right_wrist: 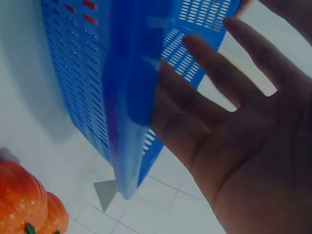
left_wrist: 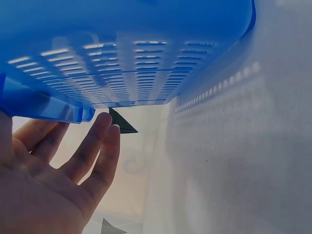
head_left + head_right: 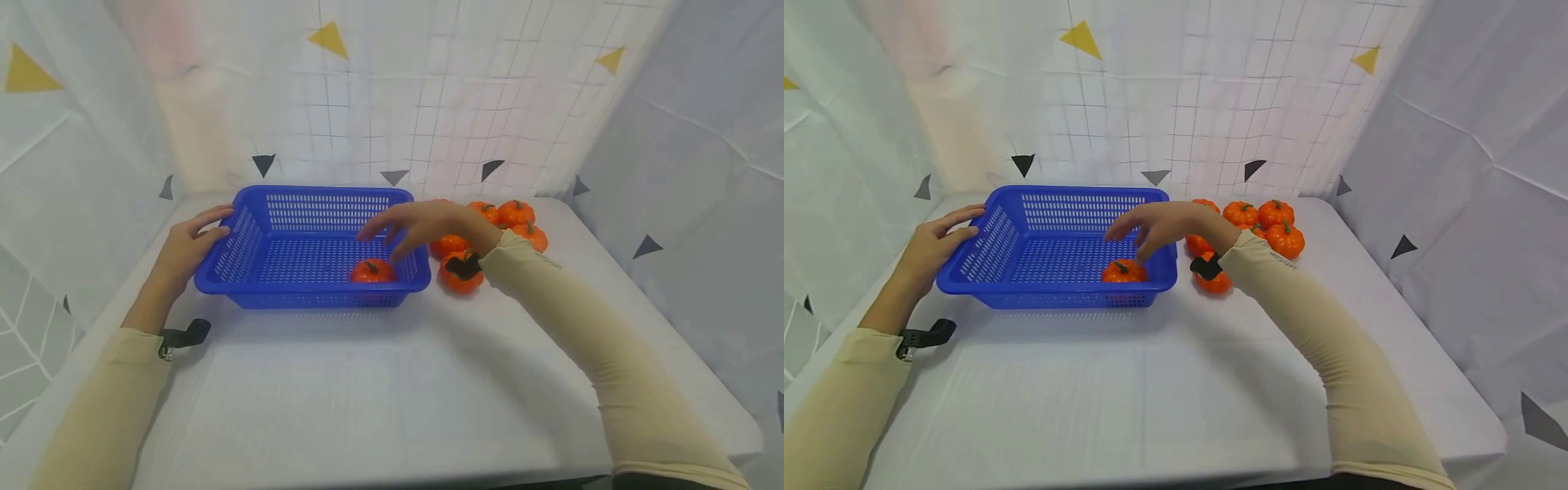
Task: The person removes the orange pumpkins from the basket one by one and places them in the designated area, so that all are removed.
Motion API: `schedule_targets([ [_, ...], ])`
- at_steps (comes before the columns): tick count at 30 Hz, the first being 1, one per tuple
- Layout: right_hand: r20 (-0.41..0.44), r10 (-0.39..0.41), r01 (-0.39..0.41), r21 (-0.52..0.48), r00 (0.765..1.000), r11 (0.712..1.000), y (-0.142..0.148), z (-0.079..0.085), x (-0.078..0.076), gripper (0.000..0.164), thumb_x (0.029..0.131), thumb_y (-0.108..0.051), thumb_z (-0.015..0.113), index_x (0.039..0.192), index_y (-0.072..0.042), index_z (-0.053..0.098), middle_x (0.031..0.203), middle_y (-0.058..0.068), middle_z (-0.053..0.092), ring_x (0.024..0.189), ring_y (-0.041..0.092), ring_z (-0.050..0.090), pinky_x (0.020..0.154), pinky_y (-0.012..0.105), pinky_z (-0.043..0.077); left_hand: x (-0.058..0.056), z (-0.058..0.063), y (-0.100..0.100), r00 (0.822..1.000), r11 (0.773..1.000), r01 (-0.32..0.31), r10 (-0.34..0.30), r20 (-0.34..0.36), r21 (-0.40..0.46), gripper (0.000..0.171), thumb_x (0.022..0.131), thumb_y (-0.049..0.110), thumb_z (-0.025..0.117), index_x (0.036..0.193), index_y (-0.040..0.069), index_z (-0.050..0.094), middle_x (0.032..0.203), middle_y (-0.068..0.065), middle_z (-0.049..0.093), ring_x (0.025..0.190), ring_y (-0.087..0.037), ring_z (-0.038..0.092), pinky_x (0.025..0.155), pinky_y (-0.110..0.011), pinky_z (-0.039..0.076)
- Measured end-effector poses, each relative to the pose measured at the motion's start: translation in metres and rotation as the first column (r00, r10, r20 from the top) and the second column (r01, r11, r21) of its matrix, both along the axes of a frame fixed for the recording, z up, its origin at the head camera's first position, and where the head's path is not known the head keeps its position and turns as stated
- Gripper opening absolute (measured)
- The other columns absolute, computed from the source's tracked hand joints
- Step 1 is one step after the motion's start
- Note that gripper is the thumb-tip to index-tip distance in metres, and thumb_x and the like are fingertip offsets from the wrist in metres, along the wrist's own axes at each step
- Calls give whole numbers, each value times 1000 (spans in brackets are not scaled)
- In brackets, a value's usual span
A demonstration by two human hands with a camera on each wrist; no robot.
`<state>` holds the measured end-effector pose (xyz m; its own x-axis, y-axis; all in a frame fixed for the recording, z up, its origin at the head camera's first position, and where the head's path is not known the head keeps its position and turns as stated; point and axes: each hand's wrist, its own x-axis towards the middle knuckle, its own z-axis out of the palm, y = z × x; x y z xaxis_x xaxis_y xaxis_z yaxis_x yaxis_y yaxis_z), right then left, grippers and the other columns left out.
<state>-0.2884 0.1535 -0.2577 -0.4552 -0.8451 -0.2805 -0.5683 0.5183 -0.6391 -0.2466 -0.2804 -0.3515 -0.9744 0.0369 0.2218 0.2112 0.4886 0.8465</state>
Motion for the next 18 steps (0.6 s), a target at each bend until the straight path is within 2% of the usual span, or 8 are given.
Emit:
schedule_targets([
  [5,52,5,-7,30,999,1000,-7,-8,-10,56,93,-4,75,145,-21,61,149,1,55,134,30,53,103,42,52,0,-1,0,1000,1000,5,-5,-9,-2,52,109,35,55,156,10,50,164,-9,39,151,-34,33,118,-59,30],
  [8,62,5,-9,62,998,998,-11,-12,-15,56,93,-2,74,144,-23,63,150,0,54,135,28,52,102,41,52,0,-1,0,1000,1000,6,-6,-9,-2,53,109,35,54,156,10,50,164,-9,39,151,-35,32,118,-60,29],
  [14,83,18,-29,130,996,991,-17,-18,-22,62,91,0,75,148,-23,60,151,-4,52,136,25,50,103,41,52,0,-4,-1,1000,1000,6,-6,-8,-5,54,109,36,55,156,11,49,164,-9,39,151,-35,32,117,-61,30],
  [18,102,-18,-1,181,995,983,-20,-21,-22,68,89,-1,79,148,-29,60,152,-3,50,135,24,50,102,43,53,-1,-4,-2,1000,1000,3,-3,-8,-7,53,109,36,54,156,11,49,164,-8,39,150,-36,33,116,-62,31],
])
